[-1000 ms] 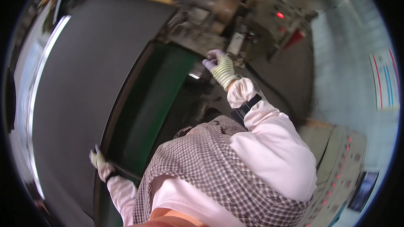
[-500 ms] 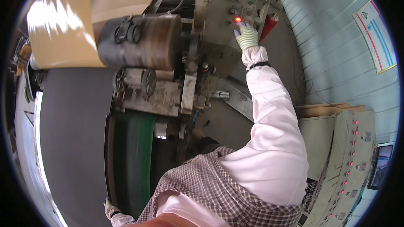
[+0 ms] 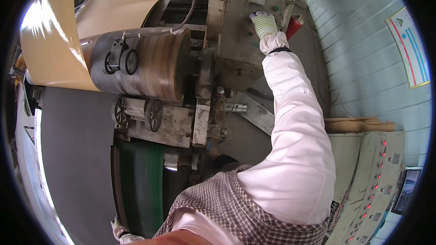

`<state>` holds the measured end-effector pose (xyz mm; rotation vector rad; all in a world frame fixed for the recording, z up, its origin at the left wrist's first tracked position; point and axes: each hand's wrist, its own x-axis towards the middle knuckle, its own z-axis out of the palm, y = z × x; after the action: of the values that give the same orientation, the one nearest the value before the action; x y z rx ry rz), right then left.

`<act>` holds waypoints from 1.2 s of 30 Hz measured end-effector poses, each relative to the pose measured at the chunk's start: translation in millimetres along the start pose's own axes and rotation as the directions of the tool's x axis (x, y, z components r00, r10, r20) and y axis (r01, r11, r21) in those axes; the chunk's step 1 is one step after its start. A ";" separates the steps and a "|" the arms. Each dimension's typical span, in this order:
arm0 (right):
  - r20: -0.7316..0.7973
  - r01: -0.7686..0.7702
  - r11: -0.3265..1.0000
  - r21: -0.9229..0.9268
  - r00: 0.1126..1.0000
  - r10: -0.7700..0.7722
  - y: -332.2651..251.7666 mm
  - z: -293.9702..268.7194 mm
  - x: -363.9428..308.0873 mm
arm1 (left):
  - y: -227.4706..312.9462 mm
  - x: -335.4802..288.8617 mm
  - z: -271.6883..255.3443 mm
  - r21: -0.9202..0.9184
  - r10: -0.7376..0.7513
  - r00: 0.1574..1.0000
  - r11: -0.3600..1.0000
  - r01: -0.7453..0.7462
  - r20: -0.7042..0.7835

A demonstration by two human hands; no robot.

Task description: Feeding large black industrial sheets onto a conveyor belt for processing in a factory machine.

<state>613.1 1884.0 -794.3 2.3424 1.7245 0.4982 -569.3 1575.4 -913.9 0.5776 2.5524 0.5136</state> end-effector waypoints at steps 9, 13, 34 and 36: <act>0.057 -0.022 0.999 -0.026 0.998 0.023 6.0 6.5 5.4 | 45.5 -29.7 54.5 0.007 0.066 0.998 0.998 -0.066 0.006; 0.097 -0.071 0.997 0.030 0.993 0.068 1.5 -6.0 7.8 | 56.2 -37.4 52.9 -0.028 0.174 0.980 0.985 -0.172 0.097; -0.158 0.178 0.980 0.086 0.974 -0.164 133.8 55.5 -18.8 | 217.5 -234.7 135.3 0.298 0.462 0.878 0.827 -0.477 0.124; 0.007 0.086 0.994 -0.067 0.996 -0.086 165.7 50.2 -5.0 | 229.9 -248.5 151.2 0.321 0.404 0.906 0.848 -0.422 0.125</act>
<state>777.6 1830.9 -784.2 2.2108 1.7695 0.5280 -222.5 1687.3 -845.9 1.2698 2.4802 0.1818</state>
